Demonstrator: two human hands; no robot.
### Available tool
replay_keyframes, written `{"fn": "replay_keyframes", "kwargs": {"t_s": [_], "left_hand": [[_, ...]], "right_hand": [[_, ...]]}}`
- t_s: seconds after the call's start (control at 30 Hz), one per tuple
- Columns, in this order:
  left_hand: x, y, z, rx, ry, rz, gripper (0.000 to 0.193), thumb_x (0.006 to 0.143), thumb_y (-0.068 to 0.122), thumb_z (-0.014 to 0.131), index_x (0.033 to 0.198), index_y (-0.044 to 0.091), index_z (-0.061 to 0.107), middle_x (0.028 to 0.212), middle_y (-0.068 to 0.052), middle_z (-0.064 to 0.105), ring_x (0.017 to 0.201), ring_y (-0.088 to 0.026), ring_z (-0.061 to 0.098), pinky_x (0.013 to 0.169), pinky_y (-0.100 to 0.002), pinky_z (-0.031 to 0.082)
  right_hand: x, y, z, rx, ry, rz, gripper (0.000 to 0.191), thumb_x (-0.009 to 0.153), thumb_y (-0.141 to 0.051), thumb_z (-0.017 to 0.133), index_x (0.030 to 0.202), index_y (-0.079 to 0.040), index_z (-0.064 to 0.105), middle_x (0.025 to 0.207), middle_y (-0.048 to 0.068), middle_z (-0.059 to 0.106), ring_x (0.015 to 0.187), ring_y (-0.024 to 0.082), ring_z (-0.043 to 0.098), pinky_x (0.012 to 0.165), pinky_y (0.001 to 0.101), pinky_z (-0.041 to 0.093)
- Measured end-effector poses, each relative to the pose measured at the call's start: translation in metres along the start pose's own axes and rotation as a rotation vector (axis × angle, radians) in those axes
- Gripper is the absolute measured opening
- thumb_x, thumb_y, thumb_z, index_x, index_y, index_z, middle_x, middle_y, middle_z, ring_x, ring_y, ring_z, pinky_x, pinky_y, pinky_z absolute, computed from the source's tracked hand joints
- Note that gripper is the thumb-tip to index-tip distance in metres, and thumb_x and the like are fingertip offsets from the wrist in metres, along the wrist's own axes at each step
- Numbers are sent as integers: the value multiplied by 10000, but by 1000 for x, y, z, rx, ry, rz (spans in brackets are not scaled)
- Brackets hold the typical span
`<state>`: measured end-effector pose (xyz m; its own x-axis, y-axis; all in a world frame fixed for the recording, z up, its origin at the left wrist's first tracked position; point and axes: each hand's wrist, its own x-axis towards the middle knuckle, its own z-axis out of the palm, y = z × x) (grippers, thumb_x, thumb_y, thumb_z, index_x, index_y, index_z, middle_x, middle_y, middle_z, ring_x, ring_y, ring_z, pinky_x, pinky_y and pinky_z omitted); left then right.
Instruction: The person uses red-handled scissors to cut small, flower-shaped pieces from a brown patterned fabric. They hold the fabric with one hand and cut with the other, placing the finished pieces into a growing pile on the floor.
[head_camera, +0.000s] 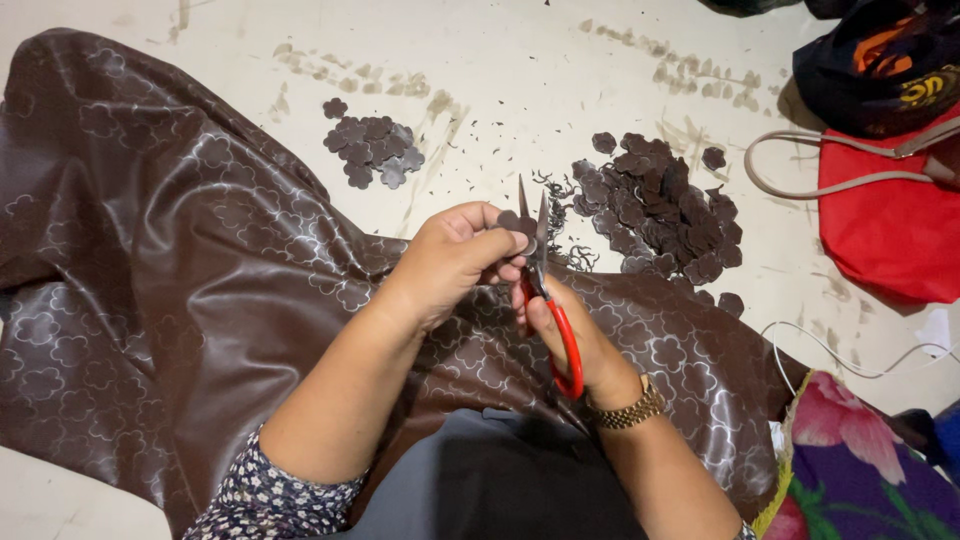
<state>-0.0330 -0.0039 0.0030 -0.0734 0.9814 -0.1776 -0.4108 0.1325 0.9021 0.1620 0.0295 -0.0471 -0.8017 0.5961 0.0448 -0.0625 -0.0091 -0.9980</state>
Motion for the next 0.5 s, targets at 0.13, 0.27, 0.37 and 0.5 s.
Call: {"fn": "replay_keyframes", "kwargs": {"t_s": [0.13, 0.27, 0.37, 0.5], "left_hand": [[-3, 4, 1, -56, -51, -5, 104, 941, 55, 674, 855, 13, 633, 750, -77, 700, 577, -144, 667, 551, -262, 549], [-4, 6, 3, -75, -5, -39, 113, 923, 48, 663, 818, 21, 628, 707, -89, 703, 545, -144, 661, 520, -269, 543], [-2, 4, 3, -79, 15, -15, 157, 934, 41, 672, 790, 23, 613, 709, -84, 703, 559, -132, 657, 526, -259, 536], [1, -2, 2, -103, 40, -4, 172, 932, 41, 684, 777, 28, 609, 726, -74, 709, 581, -123, 655, 537, -254, 533]], "right_hand": [[1, -5, 2, -40, 14, -8, 580, 1000, -655, 463, 1090, -87, 545, 874, -11, 502, 781, 99, 491, 695, 255, 447], [0, -7, 2, -81, 34, -35, 539, 1033, -623, 443, 977, -93, 529, 861, -22, 488, 756, 90, 485, 663, 250, 430], [1, -6, 2, -55, 55, 5, 514, 1050, -593, 438, 950, -96, 523, 803, -29, 456, 708, 89, 447, 619, 252, 402], [1, -4, 4, -37, 90, 47, 489, 1041, -571, 440, 945, -101, 534, 762, -36, 454, 660, 87, 437, 579, 253, 389]]}}
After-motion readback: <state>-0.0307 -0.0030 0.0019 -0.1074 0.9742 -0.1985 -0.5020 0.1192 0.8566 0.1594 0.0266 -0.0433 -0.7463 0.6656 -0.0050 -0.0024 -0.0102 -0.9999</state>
